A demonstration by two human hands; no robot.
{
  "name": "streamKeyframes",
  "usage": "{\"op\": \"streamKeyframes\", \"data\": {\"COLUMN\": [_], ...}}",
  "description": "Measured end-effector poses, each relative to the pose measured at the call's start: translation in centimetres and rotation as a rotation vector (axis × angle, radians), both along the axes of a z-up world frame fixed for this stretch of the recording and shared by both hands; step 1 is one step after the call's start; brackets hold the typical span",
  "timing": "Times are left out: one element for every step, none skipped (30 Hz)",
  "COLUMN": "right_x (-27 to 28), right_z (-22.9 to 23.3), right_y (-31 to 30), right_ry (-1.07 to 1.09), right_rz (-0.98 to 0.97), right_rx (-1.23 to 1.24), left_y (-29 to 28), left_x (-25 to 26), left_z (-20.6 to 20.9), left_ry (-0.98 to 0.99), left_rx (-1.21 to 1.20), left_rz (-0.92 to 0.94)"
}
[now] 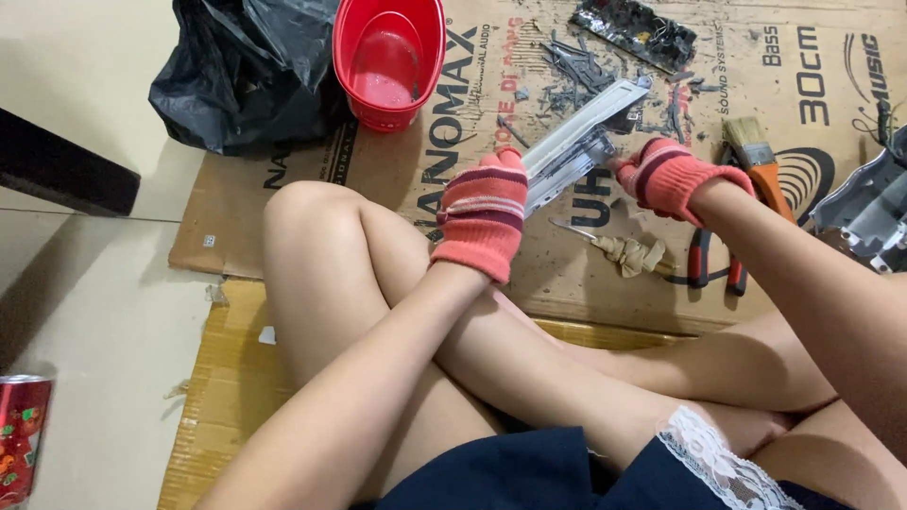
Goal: Cleaning residue from a metal component using a small hand tool and a brush while sitting on the floor.
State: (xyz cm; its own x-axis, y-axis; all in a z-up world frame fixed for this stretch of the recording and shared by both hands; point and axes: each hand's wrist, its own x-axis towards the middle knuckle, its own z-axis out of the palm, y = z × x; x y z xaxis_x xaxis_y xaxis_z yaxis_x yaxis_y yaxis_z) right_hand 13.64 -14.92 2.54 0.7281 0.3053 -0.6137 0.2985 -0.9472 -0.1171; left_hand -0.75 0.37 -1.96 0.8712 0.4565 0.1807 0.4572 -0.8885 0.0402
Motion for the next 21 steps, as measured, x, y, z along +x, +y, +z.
{"op": "streamKeyframes", "data": {"right_x": [0.9, 1.8, 1.6, 1.5, 1.3, 1.1, 0.9, 0.7, 0.4, 0.2, 0.0, 0.0, 0.0, -0.1, -0.3, -0.5, -0.7, -0.5, -0.3, -0.1, -1.2], "right_z": [-1.3, -2.5, -2.1, -1.7, -1.3, -1.2, -1.2, -1.2, -0.9, -0.6, -0.3, -0.2, -0.2, -0.1, 0.2, 0.5, 0.8, -0.8, -2.4, -4.0, -3.7], "right_y": [-0.6, -1.2, -1.2, -1.1, -0.9, -0.9, -1.0, -1.0, -0.9, -0.8, -0.7, -0.5, -0.5, -0.4, -0.3, -0.3, -0.3, -0.4, -0.4, -0.4, -0.3], "right_ry": [0.024, 0.048, 0.045, 0.038, 0.031, 0.029, 0.039, 0.049, 0.051, 0.109, 0.165, 0.165, 0.226, 0.287, 0.286, 0.289, 0.291, 0.289, 0.178, 0.069, 0.070], "right_rz": [-0.027, -0.054, -0.057, -0.044, -0.029, -0.028, -0.052, -0.076, -0.077, -0.151, -0.224, -0.224, -0.287, -0.350, -0.351, -0.365, -0.380, -0.382, -0.178, 0.024, 0.025], "right_rx": [0.092, 0.184, 0.186, 0.156, 0.125, 0.127, 0.144, 0.162, 0.162, 0.184, 0.208, 0.208, 0.221, 0.233, 0.234, 0.232, 0.231, 0.233, 0.149, 0.068, 0.065], "left_y": [0.1, 0.3, 0.3, 0.3, 0.3, 0.3, 0.2, 0.1, 0.1, 0.1, 0.2, 0.2, 0.1, 0.1, 0.0, 0.0, 0.0, 0.0, 0.0, 0.0, 0.0], "left_x": [0.0, 0.1, 0.1, 0.1, 0.1, 0.0, -0.1, -0.2, -0.1, 0.0, 0.1, 0.0, -0.1, -0.1, -0.3, -0.4, -0.5, -0.6, -0.7, -0.8, -0.9], "left_z": [0.1, 0.2, 0.3, 0.4, 0.4, 0.5, 0.4, 0.4, 0.4, 0.4, 0.4, 0.4, 0.4, 0.4, 0.4, 0.4, 0.4, 0.4, 0.4, 0.4, 0.5], "left_ry": [-0.004, -0.009, -0.012, -0.017, -0.021, -0.023, -0.026, -0.029, -0.027, -0.028, -0.031, -0.031, -0.034, -0.037, -0.039, -0.043, -0.047, -0.049, -0.053, -0.057, -0.057], "left_rx": [0.006, 0.012, 0.014, 0.018, 0.021, 0.023, 0.026, 0.029, 0.029, 0.031, 0.034, 0.035, 0.037, 0.039, 0.039, 0.040, 0.043, 0.044, 0.046, 0.048, 0.046], "left_rz": [-0.003, -0.006, -0.010, -0.014, -0.015, -0.015, -0.016, -0.018, -0.019, -0.021, -0.022, -0.022, -0.023, -0.025, -0.027, -0.029, -0.032, -0.035, -0.035, -0.036, -0.035]}}
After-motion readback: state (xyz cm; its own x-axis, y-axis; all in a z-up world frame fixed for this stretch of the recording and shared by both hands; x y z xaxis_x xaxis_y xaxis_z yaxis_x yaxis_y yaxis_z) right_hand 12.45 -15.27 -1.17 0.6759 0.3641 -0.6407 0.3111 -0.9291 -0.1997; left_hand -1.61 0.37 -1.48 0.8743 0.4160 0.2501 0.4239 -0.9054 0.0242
